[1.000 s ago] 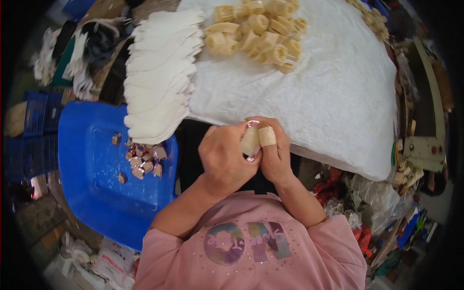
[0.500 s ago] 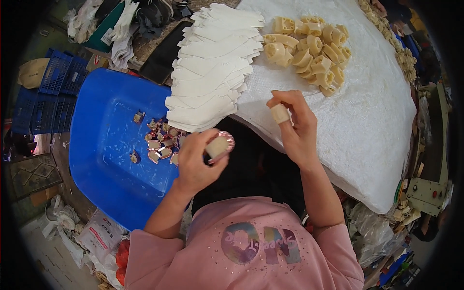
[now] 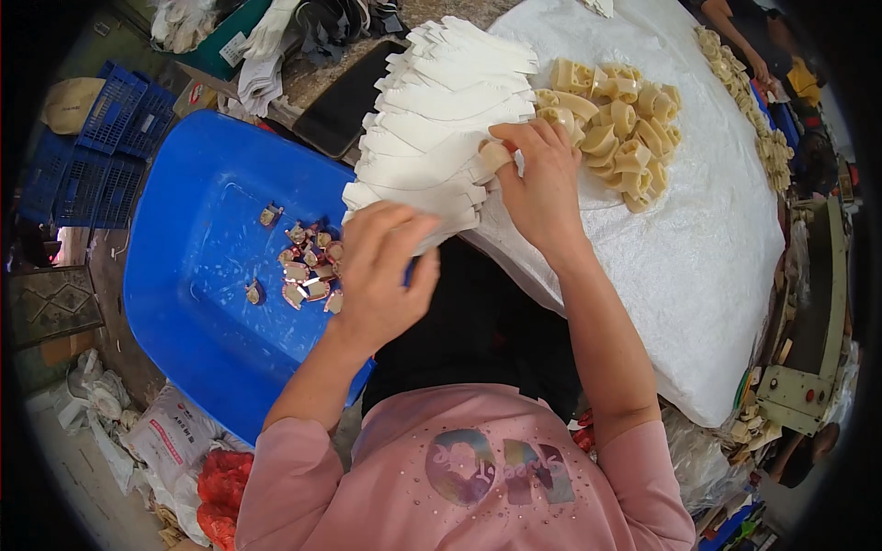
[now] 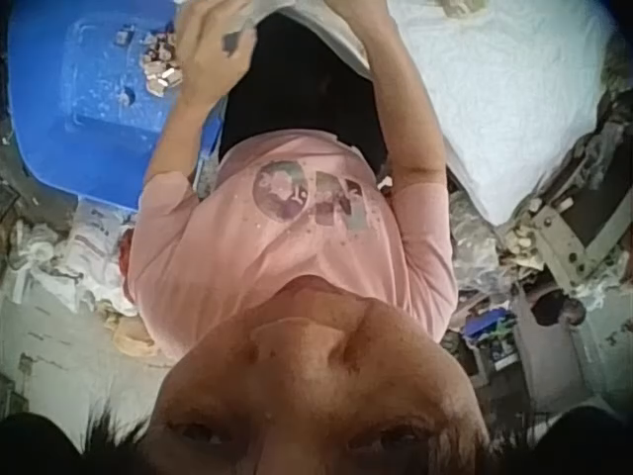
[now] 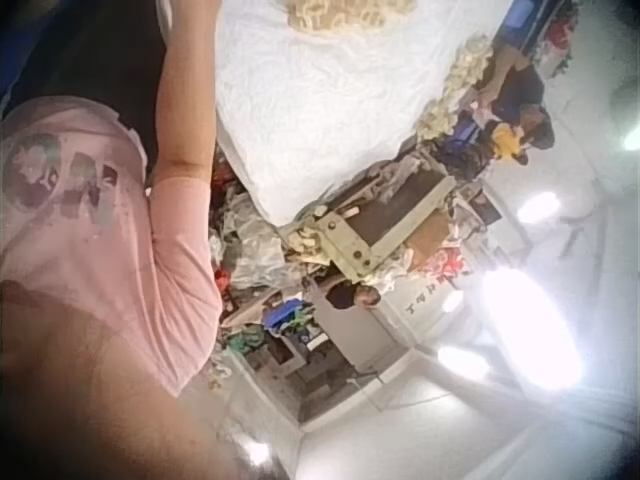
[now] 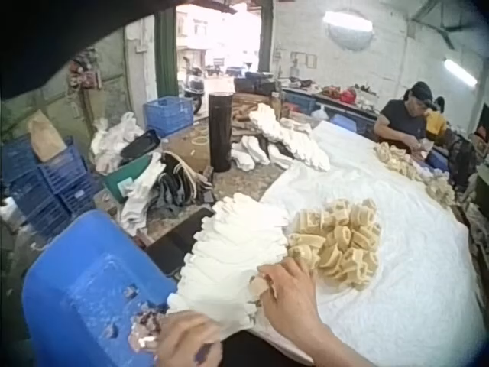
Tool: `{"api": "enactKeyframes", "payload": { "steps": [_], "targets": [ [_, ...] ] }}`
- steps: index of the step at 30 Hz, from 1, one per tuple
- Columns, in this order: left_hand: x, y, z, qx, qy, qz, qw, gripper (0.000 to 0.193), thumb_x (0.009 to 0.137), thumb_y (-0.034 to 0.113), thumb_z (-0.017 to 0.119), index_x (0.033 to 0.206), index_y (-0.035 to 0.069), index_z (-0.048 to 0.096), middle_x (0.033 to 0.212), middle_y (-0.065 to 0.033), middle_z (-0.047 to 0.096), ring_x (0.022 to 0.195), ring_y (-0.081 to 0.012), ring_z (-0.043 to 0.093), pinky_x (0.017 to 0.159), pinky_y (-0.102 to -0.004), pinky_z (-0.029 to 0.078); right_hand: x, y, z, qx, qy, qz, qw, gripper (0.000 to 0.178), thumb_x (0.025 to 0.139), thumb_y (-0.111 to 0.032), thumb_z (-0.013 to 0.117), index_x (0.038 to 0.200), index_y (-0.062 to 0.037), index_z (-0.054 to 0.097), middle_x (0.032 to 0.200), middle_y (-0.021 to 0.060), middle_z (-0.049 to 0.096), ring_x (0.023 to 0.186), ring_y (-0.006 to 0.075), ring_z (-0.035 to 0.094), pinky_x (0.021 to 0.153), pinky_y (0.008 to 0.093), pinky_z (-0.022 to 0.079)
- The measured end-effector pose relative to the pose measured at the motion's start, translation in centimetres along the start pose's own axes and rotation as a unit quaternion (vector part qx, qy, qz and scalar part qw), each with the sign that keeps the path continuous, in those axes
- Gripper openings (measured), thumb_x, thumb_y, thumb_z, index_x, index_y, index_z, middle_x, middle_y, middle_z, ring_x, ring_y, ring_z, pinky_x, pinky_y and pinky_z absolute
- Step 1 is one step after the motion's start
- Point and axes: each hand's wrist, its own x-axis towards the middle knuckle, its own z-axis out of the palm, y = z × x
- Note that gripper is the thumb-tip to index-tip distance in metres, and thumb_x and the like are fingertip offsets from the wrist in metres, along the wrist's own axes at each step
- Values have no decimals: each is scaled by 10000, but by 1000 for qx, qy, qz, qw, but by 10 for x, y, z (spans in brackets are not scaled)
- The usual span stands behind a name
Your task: The recorder is assembling white shoe upper components with beige plastic heel supports by fitting them together.
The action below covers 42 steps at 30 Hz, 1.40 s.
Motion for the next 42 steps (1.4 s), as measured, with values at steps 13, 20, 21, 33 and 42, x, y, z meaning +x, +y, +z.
{"api": "enactKeyframes", "payload": {
  "steps": [13,20,21,33,42],
  "targets": [
    [17,6,33,11,-93,101,991,299,683,-4,626,976,-50,593,1077,-166,563,1072,-312,525,906,-405,448,13,-6,10,-25,-2,-35,999,222,682,0,566,875,-81,637,909,79,561,949,267,461,831,422,292],
    [13,4,33,10,-101,91,991,278,679,-14,625,953,-57,600,1101,-169,568,1118,-306,512,937,-412,440,27,-13,11,-71,-62,-59,994,268,655,72,527,856,-83,612,891,70,538,957,267,457,841,393,297],
    [13,4,32,10,-100,91,991,313,666,-28,634,976,-48,597,1095,-161,570,1112,-306,518,924,-400,445,27,-14,11,-70,-62,-62,994,268,655,72,527,856,-83,612,891,70,538,957,267,457,841,393,297],
    [8,-5,30,-25,-84,90,992,335,642,-55,647,975,-37,608,1044,-125,593,1083,-280,544,898,-366,461,9,-20,-1,-30,-59,-139,988,247,616,70,535,827,-55,565,921,106,499,943,294,418,838,409,290],
    [7,-5,26,-33,-112,73,990,299,685,-38,652,980,-1,619,1018,-146,610,974,-313,581,841,-385,469,-6,-40,-34,270,-4,-75,960,236,683,78,529,897,-23,527,857,83,567,844,231,540,809,348,403]
  ]
}}
